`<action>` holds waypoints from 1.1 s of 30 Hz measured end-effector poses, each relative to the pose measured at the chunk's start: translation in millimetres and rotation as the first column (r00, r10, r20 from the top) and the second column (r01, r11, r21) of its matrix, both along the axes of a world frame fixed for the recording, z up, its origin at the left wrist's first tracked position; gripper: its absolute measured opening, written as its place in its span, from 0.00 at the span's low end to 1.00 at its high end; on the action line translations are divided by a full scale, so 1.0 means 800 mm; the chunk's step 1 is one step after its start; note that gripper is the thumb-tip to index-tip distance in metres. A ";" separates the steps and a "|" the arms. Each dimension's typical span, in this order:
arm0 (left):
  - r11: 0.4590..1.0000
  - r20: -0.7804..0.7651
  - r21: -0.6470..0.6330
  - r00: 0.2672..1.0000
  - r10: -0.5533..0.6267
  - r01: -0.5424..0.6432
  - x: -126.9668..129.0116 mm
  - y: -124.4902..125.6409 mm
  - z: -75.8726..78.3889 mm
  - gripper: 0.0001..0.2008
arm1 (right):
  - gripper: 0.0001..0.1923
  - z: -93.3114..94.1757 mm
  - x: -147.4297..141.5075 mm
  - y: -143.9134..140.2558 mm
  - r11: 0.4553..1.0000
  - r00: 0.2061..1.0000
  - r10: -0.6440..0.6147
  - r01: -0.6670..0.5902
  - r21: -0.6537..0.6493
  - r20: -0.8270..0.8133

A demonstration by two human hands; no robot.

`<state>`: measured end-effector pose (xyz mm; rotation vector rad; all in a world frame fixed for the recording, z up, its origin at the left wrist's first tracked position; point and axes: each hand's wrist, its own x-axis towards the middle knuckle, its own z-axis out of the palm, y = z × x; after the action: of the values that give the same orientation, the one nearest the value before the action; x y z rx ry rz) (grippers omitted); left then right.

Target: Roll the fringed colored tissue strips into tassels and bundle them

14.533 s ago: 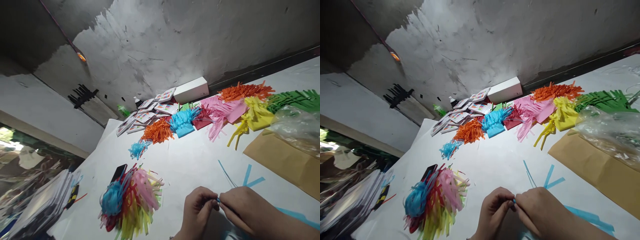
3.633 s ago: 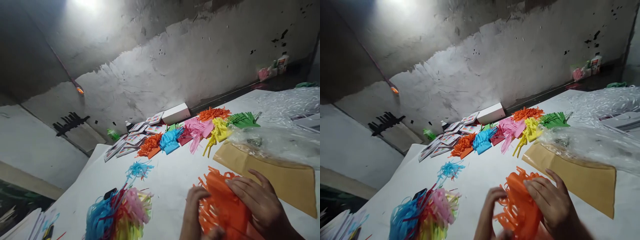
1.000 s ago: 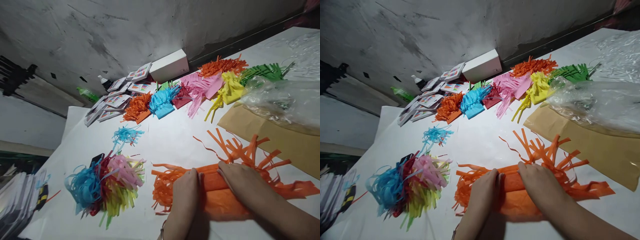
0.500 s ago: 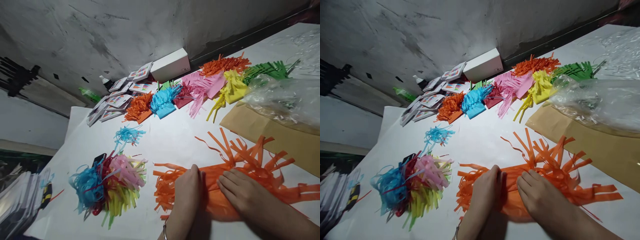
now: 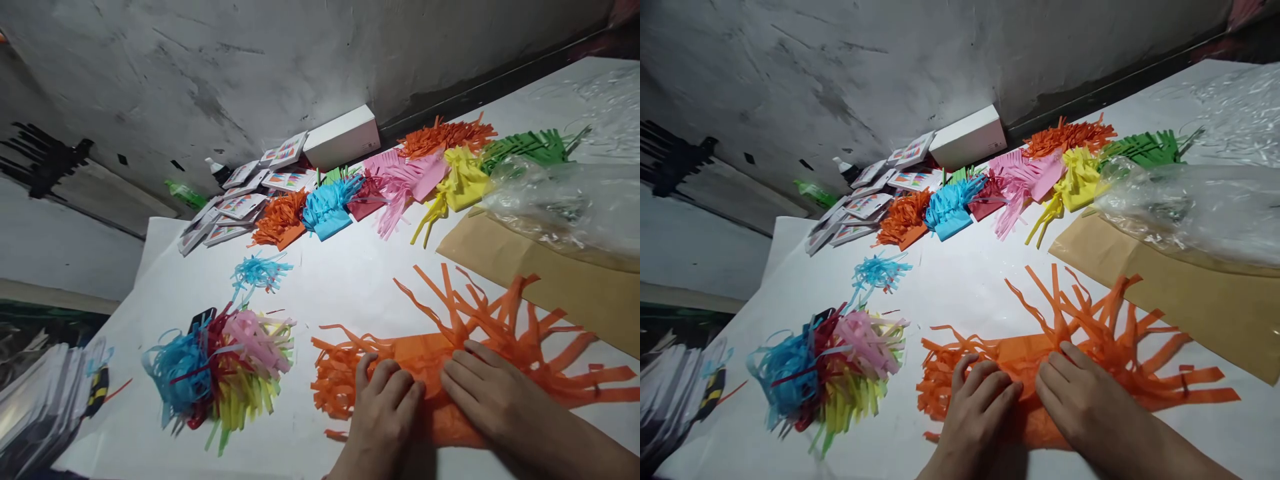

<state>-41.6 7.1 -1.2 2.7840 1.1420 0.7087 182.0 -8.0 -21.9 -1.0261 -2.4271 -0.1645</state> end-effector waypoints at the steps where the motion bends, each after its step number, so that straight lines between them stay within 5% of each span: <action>1: 1.000 0.016 -0.006 1.000 0.006 -0.006 -0.003 -0.002 -0.001 0.09 | 0.16 -0.003 0.003 -0.002 1.000 1.000 -0.003 0.002 -0.031 -0.019; 7: 0.967 0.118 -0.130 0.965 0.236 -0.220 -0.003 -0.006 -0.001 0.11 | 0.17 0.006 0.007 0.008 0.975 0.977 -0.171 0.150 -0.166 -0.124; 12: 0.907 -0.117 -0.143 0.917 0.382 -0.396 0.003 0.013 -0.004 0.10 | 0.15 0.022 -0.004 0.026 0.928 0.931 -0.340 0.355 -0.114 0.130; 15: 0.899 -0.199 -0.124 0.898 0.392 -0.420 0.005 0.020 -0.009 0.09 | 0.15 0.028 -0.009 0.027 0.922 0.923 -0.368 0.378 -0.086 0.116; 21: 0.903 -0.161 -0.118 0.905 0.393 -0.413 0.003 0.017 -0.004 0.06 | 0.17 0.020 -0.019 0.022 0.997 0.994 0.019 -0.027 -0.076 -0.105; 29: 0.994 -0.051 0.016 0.992 0.111 -0.111 0.004 0.012 0.020 0.08 | 0.13 0.021 -0.013 0.017 0.972 0.986 0.015 -0.054 -0.230 -0.169; 33: 0.999 -0.047 0.046 0.999 0.022 -0.020 0.006 0.010 0.019 0.08 | 0.13 0.020 -0.021 0.016 0.994 1.000 -0.009 0.005 -0.108 -0.030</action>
<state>-36.8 15.5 13.9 2.8453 1.1799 0.6816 165.4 5.2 -5.9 -1.0763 -2.4278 -0.0202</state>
